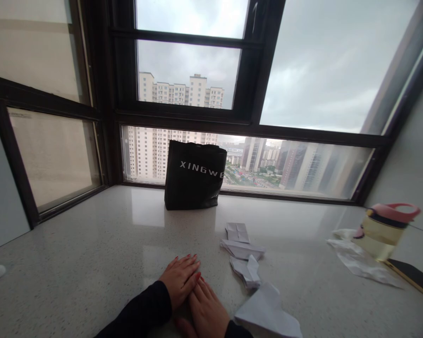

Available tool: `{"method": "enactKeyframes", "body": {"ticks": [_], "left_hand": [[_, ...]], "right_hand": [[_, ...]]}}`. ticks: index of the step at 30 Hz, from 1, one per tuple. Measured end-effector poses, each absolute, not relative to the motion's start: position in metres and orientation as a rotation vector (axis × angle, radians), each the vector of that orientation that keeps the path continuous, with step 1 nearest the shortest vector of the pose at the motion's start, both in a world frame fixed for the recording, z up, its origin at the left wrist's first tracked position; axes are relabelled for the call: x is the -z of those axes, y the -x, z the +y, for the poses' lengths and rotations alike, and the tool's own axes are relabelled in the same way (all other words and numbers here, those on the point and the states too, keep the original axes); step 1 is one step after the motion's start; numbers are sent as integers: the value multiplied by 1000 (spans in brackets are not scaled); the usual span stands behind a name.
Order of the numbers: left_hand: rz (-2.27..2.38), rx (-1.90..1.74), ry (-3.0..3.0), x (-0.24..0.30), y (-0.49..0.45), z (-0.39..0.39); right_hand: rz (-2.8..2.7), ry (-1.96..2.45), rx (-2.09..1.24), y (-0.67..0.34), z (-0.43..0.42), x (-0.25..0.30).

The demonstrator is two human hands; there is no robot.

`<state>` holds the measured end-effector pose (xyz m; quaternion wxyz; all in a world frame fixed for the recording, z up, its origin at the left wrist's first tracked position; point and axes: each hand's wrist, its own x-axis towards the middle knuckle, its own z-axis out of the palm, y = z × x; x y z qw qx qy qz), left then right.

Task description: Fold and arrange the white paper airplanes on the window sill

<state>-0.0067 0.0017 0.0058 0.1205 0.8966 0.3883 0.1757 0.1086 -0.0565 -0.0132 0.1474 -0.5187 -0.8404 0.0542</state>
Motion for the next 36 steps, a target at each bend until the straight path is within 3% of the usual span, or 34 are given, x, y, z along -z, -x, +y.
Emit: {"method": "enactKeyframes", "body": {"ticks": [36], "left_hand": [[1143, -529, -2619, -5, 8, 2]], "right_hand": [[-2417, 1501, -105, -109, -57, 17]]}}
